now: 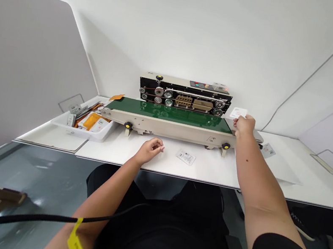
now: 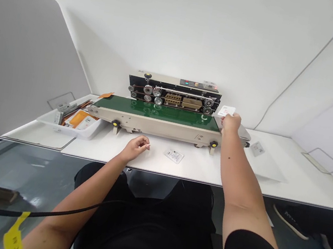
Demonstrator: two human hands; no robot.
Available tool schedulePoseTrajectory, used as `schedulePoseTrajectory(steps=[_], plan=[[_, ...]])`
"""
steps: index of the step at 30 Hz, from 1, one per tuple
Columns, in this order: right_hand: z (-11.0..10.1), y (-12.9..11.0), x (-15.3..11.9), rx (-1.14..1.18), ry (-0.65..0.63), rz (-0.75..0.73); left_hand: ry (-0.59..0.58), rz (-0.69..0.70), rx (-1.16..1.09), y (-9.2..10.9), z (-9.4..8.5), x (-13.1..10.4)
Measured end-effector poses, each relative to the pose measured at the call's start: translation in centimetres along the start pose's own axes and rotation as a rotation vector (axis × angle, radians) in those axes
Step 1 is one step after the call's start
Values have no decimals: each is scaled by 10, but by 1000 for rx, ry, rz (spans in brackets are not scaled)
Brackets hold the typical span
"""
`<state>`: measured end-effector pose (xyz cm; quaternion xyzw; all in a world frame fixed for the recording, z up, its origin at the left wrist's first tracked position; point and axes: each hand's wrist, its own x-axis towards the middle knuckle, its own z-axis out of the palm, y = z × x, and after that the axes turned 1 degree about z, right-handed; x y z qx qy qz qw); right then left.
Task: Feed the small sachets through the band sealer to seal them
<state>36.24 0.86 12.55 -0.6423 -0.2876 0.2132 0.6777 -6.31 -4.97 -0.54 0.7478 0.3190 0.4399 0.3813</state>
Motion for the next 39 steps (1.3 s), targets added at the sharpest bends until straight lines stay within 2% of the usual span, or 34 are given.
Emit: schedulePoseTrajectory(steps=[6,10,13,15,17,19,20,21,23,24,26,28,31,34,39], plan=[[35,3,-6,-30,-159,139,-10,-1,22,-1,-1,0],[56,2,-8,-52,-236,171,-12,-4,21,0,-1,0],[63,-2,-12,-77,-268,169,-11,0,24,0,-2,0],[60,-4,-22,-145,-188,30,-10,1,26,1,-2,0],[51,-2,-47,-245,-18,-270,-5,3,25,2,-2,0],[39,9,-87,-322,89,-597,1,8,23,1,-2,0],[33,19,-112,-341,46,-699,2,10,25,1,-2,0],[27,31,-137,-368,-54,-769,2,13,31,0,-1,0],[16,61,-184,-467,-337,-856,-3,20,57,-2,-1,0],[11,77,-203,-544,-475,-872,-9,24,75,-3,-1,0],[4,105,-229,-726,-607,-825,-28,31,114,-4,0,-1],[1,125,-239,-913,-659,-711,-54,36,143,-4,0,-1],[5,134,-239,-1064,-758,-601,-95,36,176,-3,1,-1],[15,129,-241,-1016,-941,-677,-139,80,248,1,2,1],[26,122,-251,-751,-1208,-846,-196,209,358,7,1,2]])
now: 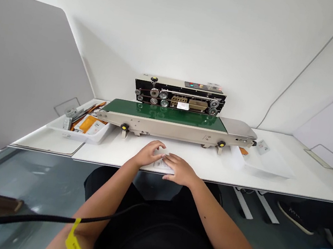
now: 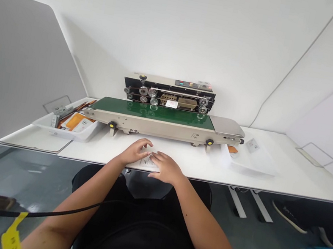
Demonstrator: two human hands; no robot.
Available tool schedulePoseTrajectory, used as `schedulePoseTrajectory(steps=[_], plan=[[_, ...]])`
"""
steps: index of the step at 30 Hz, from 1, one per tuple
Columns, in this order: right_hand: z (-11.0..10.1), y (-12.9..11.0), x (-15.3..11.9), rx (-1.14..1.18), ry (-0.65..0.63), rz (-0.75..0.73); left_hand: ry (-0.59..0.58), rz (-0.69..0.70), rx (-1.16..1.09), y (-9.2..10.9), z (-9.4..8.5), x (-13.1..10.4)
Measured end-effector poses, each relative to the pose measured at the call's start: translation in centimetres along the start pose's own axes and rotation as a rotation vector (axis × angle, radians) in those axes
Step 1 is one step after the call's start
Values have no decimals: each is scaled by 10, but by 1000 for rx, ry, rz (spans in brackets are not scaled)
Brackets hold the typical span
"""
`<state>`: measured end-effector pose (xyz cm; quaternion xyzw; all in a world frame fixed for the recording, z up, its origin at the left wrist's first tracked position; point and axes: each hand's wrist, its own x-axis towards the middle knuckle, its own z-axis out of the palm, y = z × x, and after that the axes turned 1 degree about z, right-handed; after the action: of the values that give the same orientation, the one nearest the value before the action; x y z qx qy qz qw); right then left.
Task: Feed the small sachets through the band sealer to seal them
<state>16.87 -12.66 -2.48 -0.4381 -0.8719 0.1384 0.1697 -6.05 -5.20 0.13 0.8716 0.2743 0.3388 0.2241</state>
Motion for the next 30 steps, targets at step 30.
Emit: schedulePoseTrajectory(steps=[30], plan=[[-112,54,16,995,626,381,25,-228,-424,-11,5,-3]])
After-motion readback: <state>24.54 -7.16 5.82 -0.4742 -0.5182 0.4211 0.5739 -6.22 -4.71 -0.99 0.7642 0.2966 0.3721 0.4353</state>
